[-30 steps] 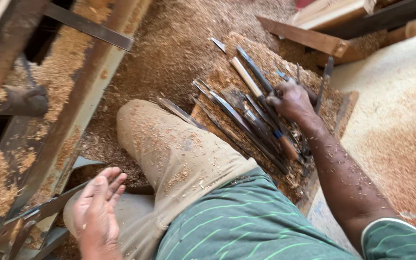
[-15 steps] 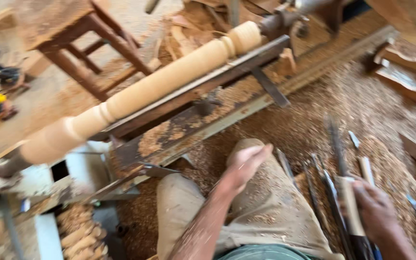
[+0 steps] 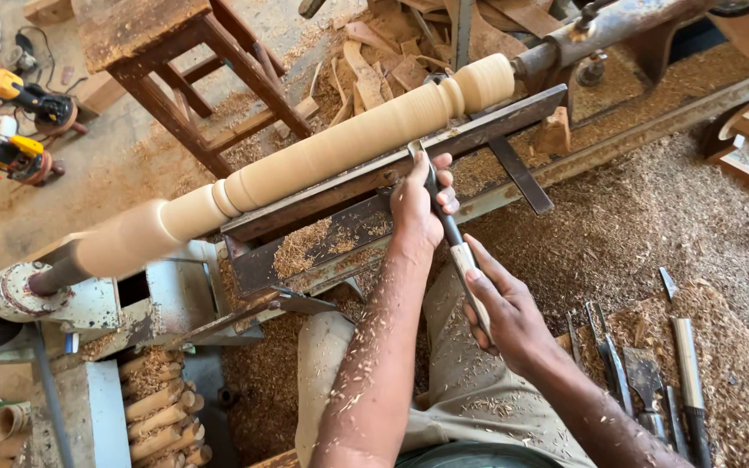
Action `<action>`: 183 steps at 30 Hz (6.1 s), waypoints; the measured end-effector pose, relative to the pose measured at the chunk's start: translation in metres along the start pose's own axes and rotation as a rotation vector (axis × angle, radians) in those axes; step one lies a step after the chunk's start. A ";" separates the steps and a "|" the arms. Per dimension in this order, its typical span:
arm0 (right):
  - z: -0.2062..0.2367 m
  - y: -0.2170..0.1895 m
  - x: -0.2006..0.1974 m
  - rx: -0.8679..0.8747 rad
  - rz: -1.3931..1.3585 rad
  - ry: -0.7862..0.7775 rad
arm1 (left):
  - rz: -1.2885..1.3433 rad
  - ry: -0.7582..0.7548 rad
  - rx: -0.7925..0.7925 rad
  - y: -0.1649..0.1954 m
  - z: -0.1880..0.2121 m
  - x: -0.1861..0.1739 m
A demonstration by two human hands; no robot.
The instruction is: The person shapes a rotating wood piece on a lathe using a metal chisel and gouge. They use calipers to measure the diameter and continue carving to refine the shape of the spindle.
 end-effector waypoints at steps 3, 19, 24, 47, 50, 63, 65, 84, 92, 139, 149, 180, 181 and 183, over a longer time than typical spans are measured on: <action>-0.003 -0.008 0.011 0.014 -0.002 0.053 | -0.045 0.009 0.017 0.003 -0.017 0.005; -0.007 -0.020 0.003 0.081 -0.066 0.140 | -0.262 0.205 -0.045 -0.011 -0.027 0.038; -0.011 -0.025 -0.005 0.082 -0.062 0.184 | -0.246 0.173 -0.091 -0.020 -0.039 0.049; 0.015 0.003 0.060 0.117 0.103 0.067 | -0.274 0.221 0.043 0.042 0.000 -0.030; 0.025 0.018 0.093 0.112 0.150 0.014 | -0.287 0.248 0.101 0.074 0.022 -0.064; 0.035 0.019 0.110 0.027 -0.008 0.062 | -0.276 0.258 0.013 0.077 0.008 -0.068; 0.032 0.019 0.105 0.037 -0.027 0.077 | -0.273 0.253 -0.011 0.072 0.005 -0.061; 0.008 -0.010 0.040 0.084 0.023 0.176 | -0.297 0.261 -0.089 0.022 -0.014 0.006; -0.007 -0.016 0.011 0.040 0.015 0.246 | -0.295 0.220 -0.096 -0.009 -0.029 0.037; 0.044 0.030 0.144 0.118 -0.167 -0.006 | -0.293 0.273 -0.028 0.111 0.036 -0.081; 0.050 0.026 0.156 0.115 -0.148 -0.148 | -0.255 0.324 0.041 0.137 0.048 -0.111; 0.032 0.004 0.098 0.167 -0.102 0.033 | -0.355 0.297 -0.014 0.079 0.012 -0.050; 0.031 0.003 0.096 0.157 -0.097 0.033 | -0.366 0.302 -0.015 0.078 0.011 -0.049; 0.030 0.001 0.094 0.135 -0.087 0.032 | -0.388 0.314 -0.016 0.076 0.010 -0.047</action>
Point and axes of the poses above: each hand's wrist, its own z-axis away from the middle knuckle, its own x-axis out of the palm, y = z × x, the point moved 3 cm from there along -z, towards the middle knuckle, and after that the axes turned 13 degrees about y, right-handed, at the moved point
